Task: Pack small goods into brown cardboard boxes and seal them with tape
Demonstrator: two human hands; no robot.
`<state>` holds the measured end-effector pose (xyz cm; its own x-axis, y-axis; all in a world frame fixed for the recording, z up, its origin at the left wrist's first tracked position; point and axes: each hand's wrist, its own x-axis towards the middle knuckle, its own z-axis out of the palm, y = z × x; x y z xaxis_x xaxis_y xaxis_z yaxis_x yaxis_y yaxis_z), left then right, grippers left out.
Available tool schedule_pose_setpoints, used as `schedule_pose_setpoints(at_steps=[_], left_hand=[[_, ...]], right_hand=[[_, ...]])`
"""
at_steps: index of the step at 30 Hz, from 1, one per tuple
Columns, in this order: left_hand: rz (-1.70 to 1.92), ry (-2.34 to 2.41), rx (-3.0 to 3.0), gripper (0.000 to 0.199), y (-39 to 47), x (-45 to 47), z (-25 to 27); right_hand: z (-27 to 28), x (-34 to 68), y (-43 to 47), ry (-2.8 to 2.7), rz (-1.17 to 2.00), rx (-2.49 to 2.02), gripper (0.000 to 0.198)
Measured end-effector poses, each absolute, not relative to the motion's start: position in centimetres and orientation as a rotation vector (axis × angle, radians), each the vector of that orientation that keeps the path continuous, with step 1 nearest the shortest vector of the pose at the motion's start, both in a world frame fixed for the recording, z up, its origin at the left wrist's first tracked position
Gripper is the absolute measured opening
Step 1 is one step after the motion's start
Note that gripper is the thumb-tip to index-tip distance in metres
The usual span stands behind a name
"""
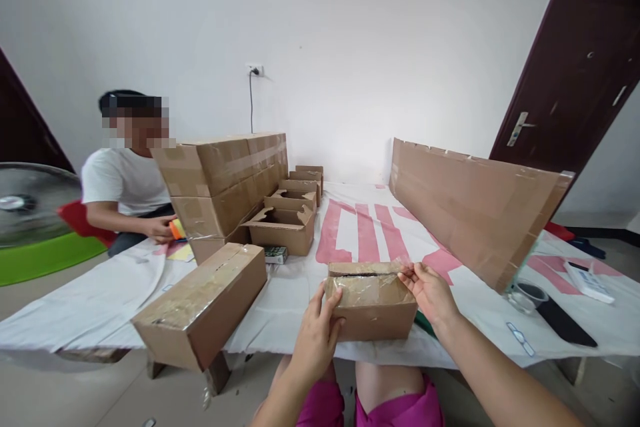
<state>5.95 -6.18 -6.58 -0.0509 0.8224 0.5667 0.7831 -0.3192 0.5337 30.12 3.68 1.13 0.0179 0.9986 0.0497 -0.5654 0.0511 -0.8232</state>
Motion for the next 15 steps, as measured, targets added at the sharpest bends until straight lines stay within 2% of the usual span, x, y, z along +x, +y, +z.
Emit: schedule_pose_setpoints(at_steps=[6,10,15], left_hand=[[1.346,1.783,2.138,0.05,-6.1,6.3,-6.6],[1.397,1.763,2.132,0.043,-6.4,6.3,-6.7],[1.362,1.738,2.134,0.044,-6.5,6.5,-7.0]], right_hand=[[0.6,31.0,4.8,-0.832,1.278,-0.73,0.028],[1.3,34.0,6.4,-0.894,1.067,-0.752,0.031],[1.5,40.5,5.7,-1.121,0.764,-0.915,0.035]])
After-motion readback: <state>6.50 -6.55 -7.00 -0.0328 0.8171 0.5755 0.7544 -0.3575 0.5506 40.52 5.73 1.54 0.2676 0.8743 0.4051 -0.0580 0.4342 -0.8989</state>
